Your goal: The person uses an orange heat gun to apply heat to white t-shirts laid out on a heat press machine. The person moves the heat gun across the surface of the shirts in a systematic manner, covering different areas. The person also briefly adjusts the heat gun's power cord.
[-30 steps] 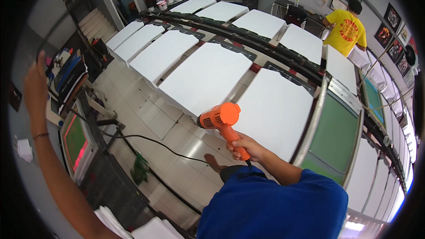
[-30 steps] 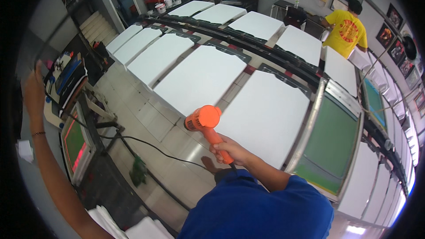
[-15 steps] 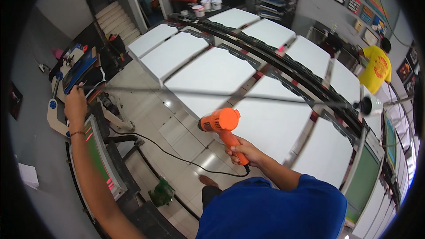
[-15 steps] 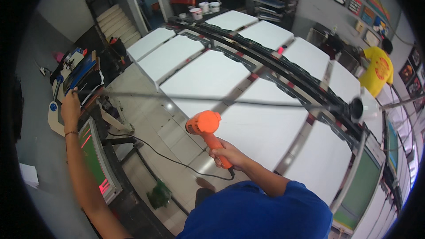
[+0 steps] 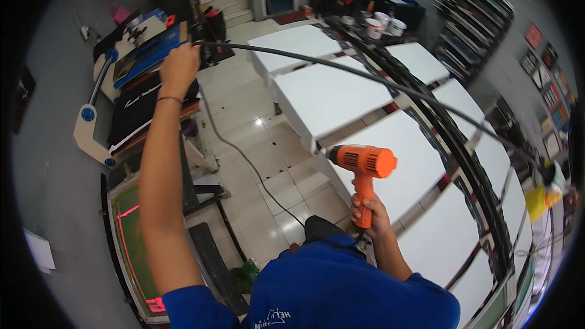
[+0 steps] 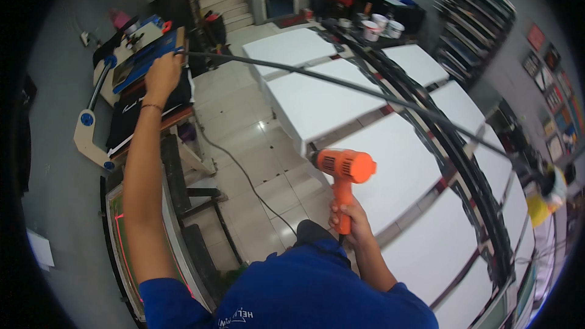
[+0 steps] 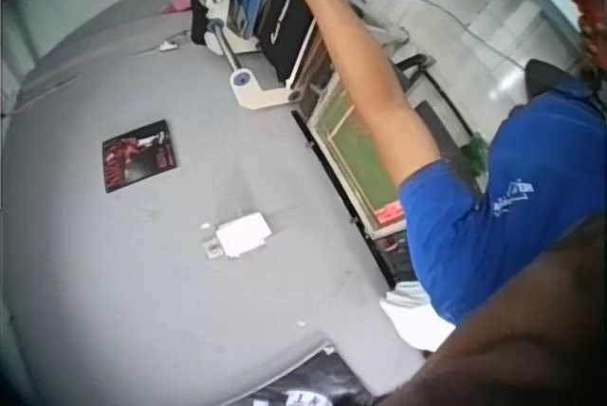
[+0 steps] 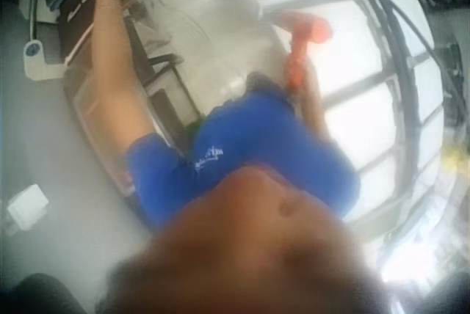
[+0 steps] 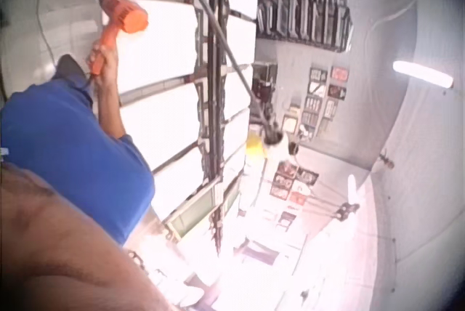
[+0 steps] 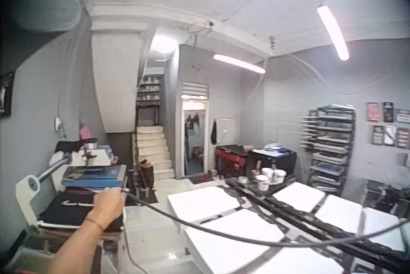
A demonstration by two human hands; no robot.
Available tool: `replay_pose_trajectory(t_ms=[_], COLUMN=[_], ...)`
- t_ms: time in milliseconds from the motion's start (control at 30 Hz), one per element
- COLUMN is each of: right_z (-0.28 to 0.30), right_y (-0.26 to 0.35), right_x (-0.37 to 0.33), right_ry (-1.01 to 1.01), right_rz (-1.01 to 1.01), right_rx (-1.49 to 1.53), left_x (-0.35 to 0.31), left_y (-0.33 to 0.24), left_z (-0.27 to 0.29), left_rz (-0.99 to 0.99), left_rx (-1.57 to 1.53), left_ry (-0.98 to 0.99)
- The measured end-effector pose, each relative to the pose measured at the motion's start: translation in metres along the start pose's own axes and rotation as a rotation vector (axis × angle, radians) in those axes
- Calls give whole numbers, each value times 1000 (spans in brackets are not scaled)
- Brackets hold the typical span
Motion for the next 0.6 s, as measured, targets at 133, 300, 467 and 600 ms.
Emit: replay_pose_trajectory(t_ms=[133, 300, 467, 600], right_z=[23, 35, 22, 15], right_y=[-7, -11, -1, 1], right_x=[112, 299, 493, 626], right_ry=[-25, 87, 208, 289], right_rz=[19, -7, -39, -102], right_rx=[-6, 14, 99, 117], left_x=[100, 236, 390, 496], left_y=[20, 47, 76, 102], left_z=[-57, -81, -91, -128], left_rz=[-31, -6, 0, 24], left_rx=[-21, -58, -12, -16], left_ry=[19, 9, -29, -36])
Point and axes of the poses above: each hand's wrist, its own x-axis towards the middle knuckle, its own z-axis out of the back of the hand, y = z × x, the point moved 2 cm from there along x, towards the middle knuckle, and after that the axes turned 14 degrees about y, right-handed, at the moved point
